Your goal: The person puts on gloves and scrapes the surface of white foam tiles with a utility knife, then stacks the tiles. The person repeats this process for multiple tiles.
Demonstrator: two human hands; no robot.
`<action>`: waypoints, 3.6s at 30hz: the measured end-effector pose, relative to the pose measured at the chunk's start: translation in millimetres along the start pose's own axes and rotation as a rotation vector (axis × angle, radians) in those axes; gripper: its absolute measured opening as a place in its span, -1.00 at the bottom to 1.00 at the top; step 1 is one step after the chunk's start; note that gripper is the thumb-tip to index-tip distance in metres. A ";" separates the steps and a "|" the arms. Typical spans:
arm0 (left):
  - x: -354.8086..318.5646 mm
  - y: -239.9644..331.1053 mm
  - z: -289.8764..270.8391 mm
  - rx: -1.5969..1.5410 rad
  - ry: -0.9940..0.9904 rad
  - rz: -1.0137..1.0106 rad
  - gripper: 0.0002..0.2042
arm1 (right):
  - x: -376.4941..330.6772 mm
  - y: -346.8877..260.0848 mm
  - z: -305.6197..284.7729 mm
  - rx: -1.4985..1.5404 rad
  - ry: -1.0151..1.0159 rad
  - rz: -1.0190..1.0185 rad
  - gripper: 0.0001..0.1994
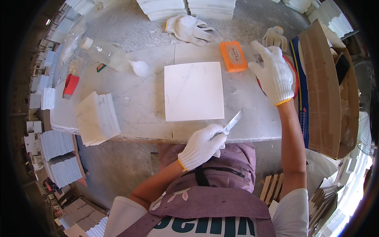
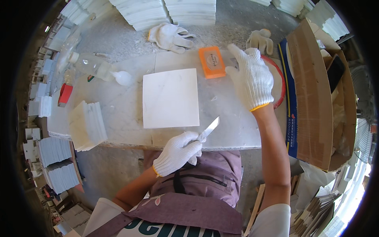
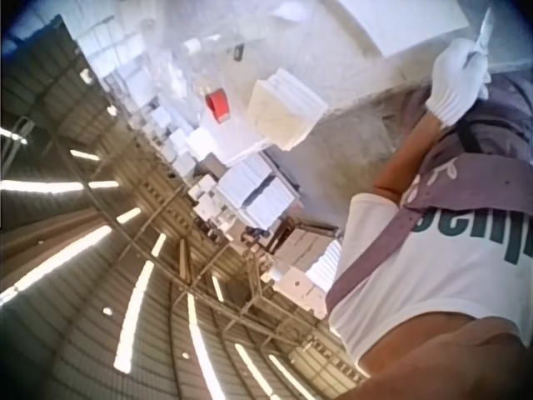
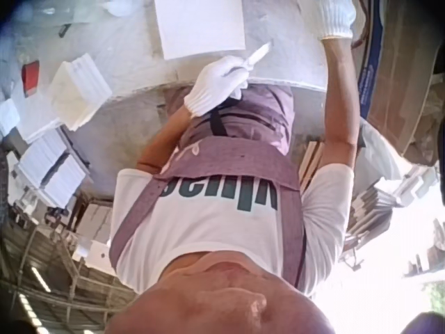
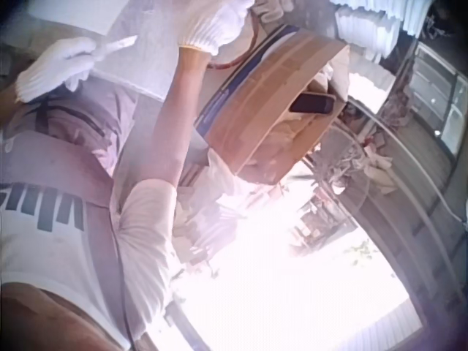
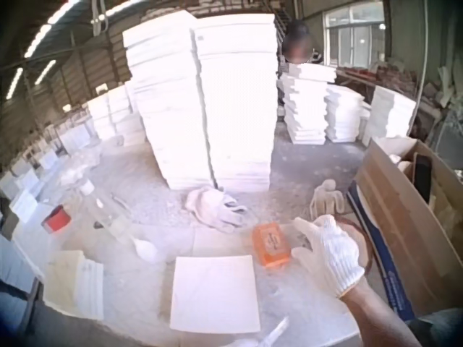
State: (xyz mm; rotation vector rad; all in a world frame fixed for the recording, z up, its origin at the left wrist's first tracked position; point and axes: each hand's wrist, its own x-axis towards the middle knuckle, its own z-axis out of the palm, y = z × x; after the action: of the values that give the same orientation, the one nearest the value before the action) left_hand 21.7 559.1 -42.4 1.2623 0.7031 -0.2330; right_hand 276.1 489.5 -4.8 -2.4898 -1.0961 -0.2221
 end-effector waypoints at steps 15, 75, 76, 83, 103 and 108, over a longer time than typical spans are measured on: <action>3.7 14.3 -9.7 -0.031 -0.076 -0.140 -0.75 | -160.8 -49.3 -4.6 1.120 0.270 0.752 -0.80; -4.1 -8.5 3.3 1.420 0.311 0.820 -0.65 | -196.3 -43.5 -32.4 0.826 -0.336 0.785 -0.62; -4.4 -8.2 3.2 1.408 0.313 0.821 -0.66 | -200.8 -33.2 -22.5 0.736 -0.264 0.642 -0.62; -5.0 4.2 0.1 1.180 0.442 0.892 -0.71 | -184.3 -46.2 -42.1 1.029 -0.261 1.008 -0.55; 134.1 174.5 45.0 1.724 0.051 0.586 -0.70 | -197.5 -49.5 -44.3 1.262 -0.062 0.904 -0.43; 122.7 220.5 25.5 1.442 -0.043 0.475 -0.51 | -205.5 -43.9 -40.8 1.199 0.010 0.822 -0.44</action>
State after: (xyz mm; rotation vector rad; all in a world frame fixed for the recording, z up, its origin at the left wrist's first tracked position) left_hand 242.0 630.5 61.3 2.7270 0.0697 -0.3876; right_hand 105.2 361.2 -17.0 -1.5808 -0.0021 0.5145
